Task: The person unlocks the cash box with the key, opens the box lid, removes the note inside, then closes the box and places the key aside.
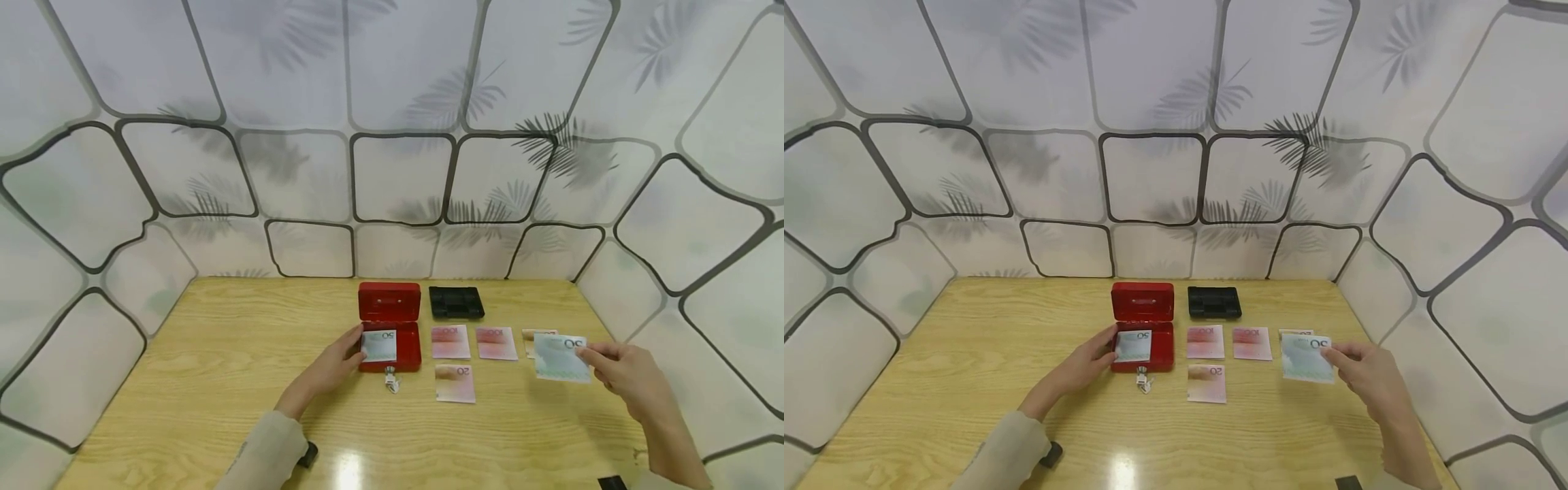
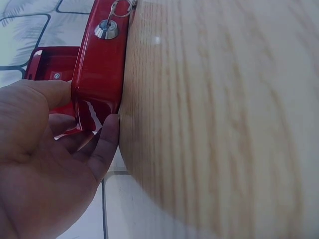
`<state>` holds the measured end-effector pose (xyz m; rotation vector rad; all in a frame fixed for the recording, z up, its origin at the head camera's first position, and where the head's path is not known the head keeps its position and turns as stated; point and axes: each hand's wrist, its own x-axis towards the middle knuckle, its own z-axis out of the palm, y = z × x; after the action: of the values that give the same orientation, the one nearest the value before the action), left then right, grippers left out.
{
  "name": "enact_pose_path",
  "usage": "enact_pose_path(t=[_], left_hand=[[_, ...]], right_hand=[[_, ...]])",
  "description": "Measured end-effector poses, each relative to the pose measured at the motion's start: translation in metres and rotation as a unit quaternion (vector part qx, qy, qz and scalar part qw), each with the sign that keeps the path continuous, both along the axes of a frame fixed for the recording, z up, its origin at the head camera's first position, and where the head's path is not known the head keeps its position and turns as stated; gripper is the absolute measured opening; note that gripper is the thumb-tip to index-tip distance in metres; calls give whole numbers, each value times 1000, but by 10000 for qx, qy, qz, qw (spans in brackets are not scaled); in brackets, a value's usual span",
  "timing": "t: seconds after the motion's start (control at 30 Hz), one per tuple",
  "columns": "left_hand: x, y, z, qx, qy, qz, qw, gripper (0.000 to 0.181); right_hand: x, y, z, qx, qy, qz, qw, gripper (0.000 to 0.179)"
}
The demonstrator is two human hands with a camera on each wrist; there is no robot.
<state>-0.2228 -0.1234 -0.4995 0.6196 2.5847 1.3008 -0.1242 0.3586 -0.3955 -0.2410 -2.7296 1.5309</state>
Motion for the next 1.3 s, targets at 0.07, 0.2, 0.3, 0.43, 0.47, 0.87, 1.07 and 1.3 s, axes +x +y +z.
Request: enact_pose_path(t=[0.07,0.2,0.3,0.43,0.47,0.87,1.07,1.3], left_hand=[[0,0,1,6,14,11,10000,60],[0,0,1,-14,-10,34,10000,60],[1,0,0,-10,-21,41,10000,60],[1,0,-1,16,-29,42,10000,60],[1,0,-1,24,-26,41,10000,60],[-1,2,-1,43,-51,72,10000,60],[0,2,-1,37,-51,79,9999,60],[1,2,0,54,-38,47,10000,60]], right_hand=[[-1,2,-7,48,-194,121,9997,36],[-6,0,-24,12,-389,221,9990,37],[-11,-6,-35,-71,-398,293,9988,31],[-18,-14,-48,-290,-479,417,9976,24],[-19,-17,-51,-317,-498,442,9973,23],[-33,-37,-83,-433,-559,439,9965,21],[-37,-44,-95,-252,-407,389,9981,28],[-37,-49,-102,703,-233,93,9972,23]])
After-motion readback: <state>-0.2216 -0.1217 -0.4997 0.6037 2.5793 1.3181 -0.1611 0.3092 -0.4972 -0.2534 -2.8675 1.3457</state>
